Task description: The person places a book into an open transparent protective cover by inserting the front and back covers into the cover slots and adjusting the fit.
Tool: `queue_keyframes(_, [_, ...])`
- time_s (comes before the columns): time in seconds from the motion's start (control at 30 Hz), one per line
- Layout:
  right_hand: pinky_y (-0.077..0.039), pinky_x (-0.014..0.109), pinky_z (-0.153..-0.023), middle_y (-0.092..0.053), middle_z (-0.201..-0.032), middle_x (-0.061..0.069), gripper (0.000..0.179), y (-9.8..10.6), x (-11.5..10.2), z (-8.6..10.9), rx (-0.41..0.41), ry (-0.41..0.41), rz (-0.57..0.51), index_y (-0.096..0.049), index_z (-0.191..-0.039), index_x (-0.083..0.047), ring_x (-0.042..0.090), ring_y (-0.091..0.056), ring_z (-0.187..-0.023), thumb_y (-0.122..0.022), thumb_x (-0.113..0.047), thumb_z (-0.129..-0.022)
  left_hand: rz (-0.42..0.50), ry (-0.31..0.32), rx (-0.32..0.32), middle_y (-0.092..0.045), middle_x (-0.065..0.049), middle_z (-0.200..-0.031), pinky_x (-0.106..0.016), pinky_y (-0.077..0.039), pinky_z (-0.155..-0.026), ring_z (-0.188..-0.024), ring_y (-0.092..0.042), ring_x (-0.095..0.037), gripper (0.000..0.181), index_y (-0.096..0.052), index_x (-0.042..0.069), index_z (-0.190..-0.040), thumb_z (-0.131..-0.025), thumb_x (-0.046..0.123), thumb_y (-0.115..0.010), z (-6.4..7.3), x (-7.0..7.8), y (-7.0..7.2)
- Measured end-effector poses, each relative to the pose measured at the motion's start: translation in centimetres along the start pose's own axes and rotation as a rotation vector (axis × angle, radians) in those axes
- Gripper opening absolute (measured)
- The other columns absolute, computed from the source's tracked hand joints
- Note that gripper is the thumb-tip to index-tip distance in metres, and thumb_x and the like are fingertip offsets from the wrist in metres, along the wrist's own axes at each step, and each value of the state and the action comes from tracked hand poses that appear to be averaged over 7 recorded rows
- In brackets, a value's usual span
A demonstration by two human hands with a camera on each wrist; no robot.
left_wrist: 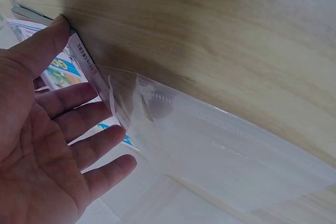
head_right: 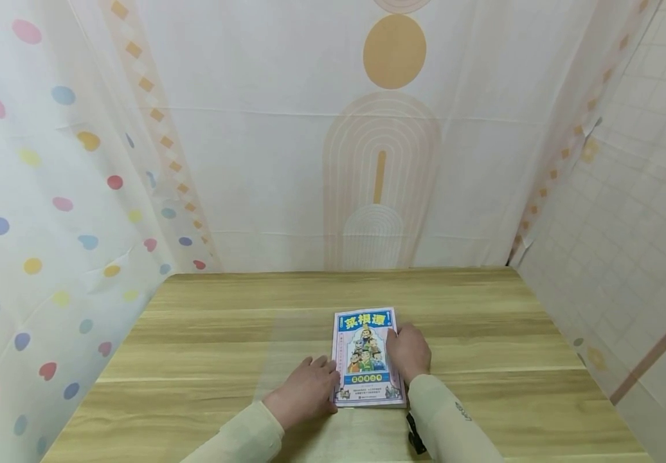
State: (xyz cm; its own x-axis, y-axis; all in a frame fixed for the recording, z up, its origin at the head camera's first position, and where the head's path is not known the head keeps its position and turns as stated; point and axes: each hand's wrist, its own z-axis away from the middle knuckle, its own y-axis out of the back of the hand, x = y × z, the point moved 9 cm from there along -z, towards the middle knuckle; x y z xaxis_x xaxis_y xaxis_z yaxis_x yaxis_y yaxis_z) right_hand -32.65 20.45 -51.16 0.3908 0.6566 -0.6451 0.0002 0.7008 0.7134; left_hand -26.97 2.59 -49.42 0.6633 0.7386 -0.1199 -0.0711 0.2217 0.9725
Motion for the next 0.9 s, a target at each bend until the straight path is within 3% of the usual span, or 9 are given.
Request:
queue_keyframes(0.27, [-0.049,0.045,-0.081,-0.06,-0.112,0.022,0.045,-0.19,0.76,-0.16,-0.036,-0.06,-0.181,-0.055,-0.125,0.007,0.034,-0.056,-0.099,-0.047,-0.032,-0.103,0.008,0.011,-0.033,-0.066,0.001,-0.104,-0.041,-0.047,-0.096,-0.101,-0.058,-0.018,0.045,-0.072,0.015,-0.108,-0.082,0.052,-0.077,-0.05,-0.07,-0.15])
queue_keyframes(0.53, [-0.047,0.038,-0.074,-0.061,-0.104,0.018,0.04,-0.11,0.84,-0.03,-0.034,-0.087,-0.213,-0.06,-0.119,0.005,0.03,-0.055,-0.092,-0.049,-0.03,-0.103,0.009,0.008,-0.026,-0.065,0.001,-0.104,-0.041,-0.048,-0.095,-0.101,-0.058,-0.018,0.045,-0.072,0.015,-0.107,-0.082,0.052,-0.077,-0.04,-0.05,-0.16])
queue_keyframes(0.7, [-0.049,0.041,-0.077,-0.062,-0.107,0.019,0.041,-0.05,0.69,0.02,-0.028,-0.073,-0.201,-0.06,-0.122,0.007,0.031,-0.055,-0.093,-0.048,-0.028,-0.104,0.004,0.006,-0.025,-0.066,0.001,-0.105,-0.041,-0.048,-0.094,-0.101,-0.058,-0.018,0.045,-0.072,0.015,-0.108,-0.082,0.052,-0.076,-0.03,-0.03,-0.19])
queue_keyframes(0.9, [-0.046,0.056,-0.096,-0.059,-0.126,0.025,0.044,-0.07,0.97,-0.14,-0.029,-0.077,-0.213,-0.056,-0.132,0.005,0.039,-0.055,-0.113,-0.043,-0.027,-0.105,0.004,0.006,-0.016,-0.065,0.001,-0.103,-0.041,-0.048,-0.094,-0.101,-0.058,-0.018,0.045,-0.072,0.016,-0.106,-0.082,0.053,-0.076,0.0,-0.02,-0.18])
